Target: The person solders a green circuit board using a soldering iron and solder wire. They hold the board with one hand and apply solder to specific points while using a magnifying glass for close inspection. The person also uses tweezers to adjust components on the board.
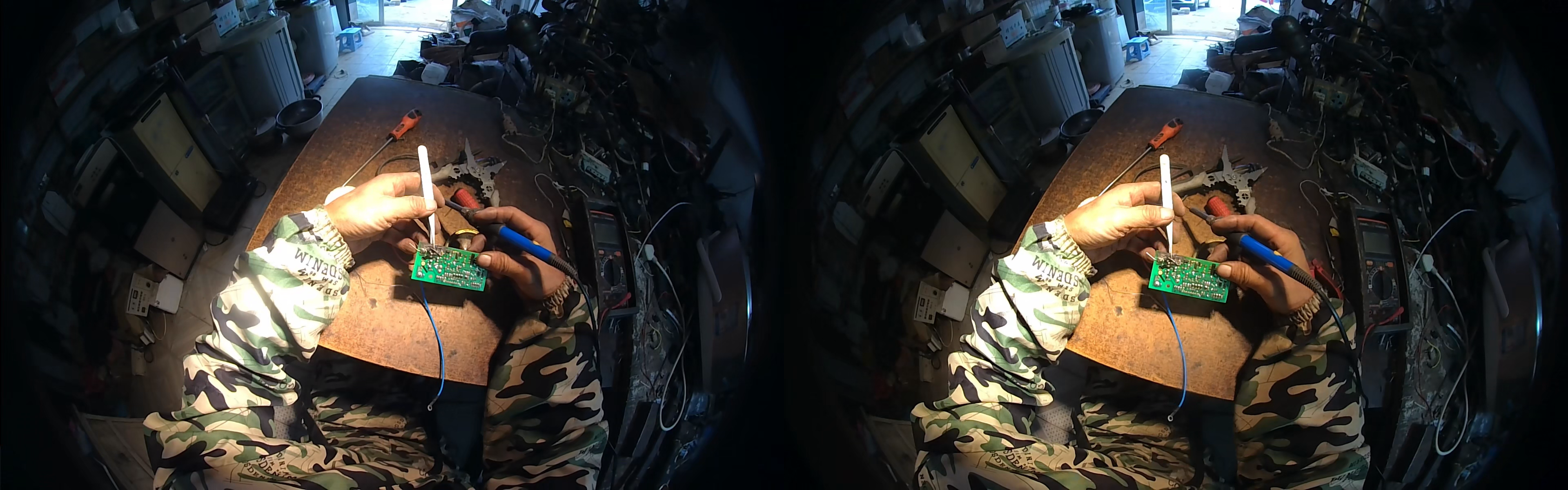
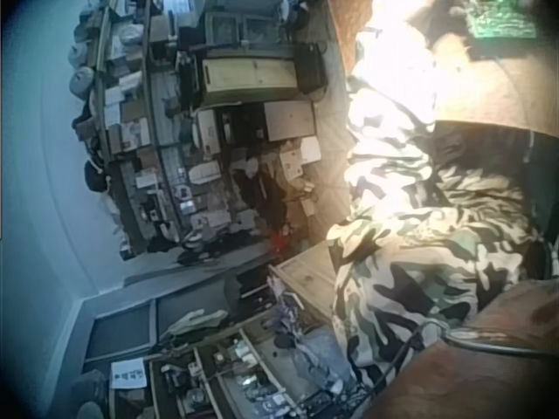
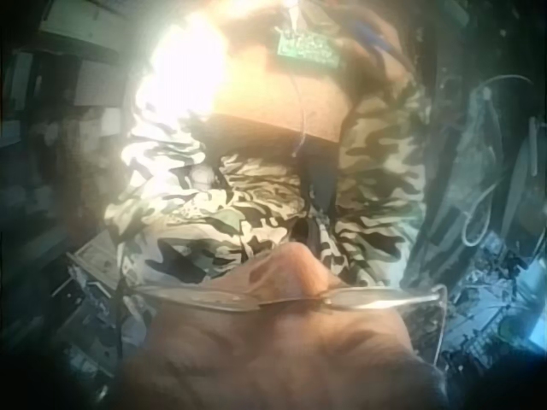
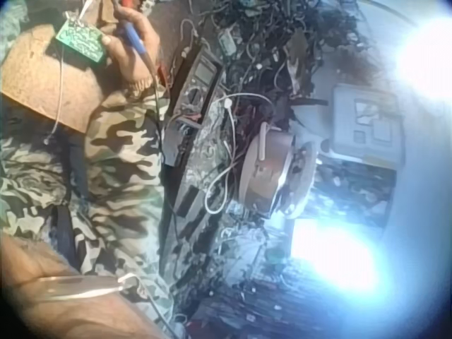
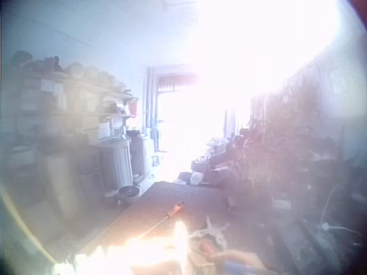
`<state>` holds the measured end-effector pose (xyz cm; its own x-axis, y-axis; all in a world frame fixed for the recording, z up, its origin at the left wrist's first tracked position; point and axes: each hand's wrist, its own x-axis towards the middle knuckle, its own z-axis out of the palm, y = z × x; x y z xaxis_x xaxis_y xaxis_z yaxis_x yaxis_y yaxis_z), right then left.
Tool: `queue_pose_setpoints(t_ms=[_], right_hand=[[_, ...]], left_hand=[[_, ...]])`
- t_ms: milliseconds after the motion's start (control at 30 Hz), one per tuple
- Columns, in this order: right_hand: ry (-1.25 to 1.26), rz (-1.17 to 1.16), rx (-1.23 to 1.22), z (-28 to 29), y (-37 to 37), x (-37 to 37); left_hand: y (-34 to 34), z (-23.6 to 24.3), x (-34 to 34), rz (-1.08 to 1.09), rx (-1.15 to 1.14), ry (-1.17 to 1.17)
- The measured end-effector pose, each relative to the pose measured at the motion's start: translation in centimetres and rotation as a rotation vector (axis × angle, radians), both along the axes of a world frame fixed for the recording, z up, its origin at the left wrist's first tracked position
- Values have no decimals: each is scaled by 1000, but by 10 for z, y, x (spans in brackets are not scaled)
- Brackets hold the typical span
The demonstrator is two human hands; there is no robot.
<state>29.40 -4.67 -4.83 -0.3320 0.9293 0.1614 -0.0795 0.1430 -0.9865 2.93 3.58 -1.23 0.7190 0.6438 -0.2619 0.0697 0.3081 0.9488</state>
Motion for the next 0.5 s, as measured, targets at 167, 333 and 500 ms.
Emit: queue_pose_setpoints(t_ms=[167,333,500], right_hand=[[-53,-12,0,-1,-1,0],[-167,-80,201,-5,-6,-4],[-368,-197,362,-7,-5,-16]], left_hand=[[1,-7,-1,5,23,-37],[4,-12,3,0,26,-10],[2,-14,-7,70,25,22]])
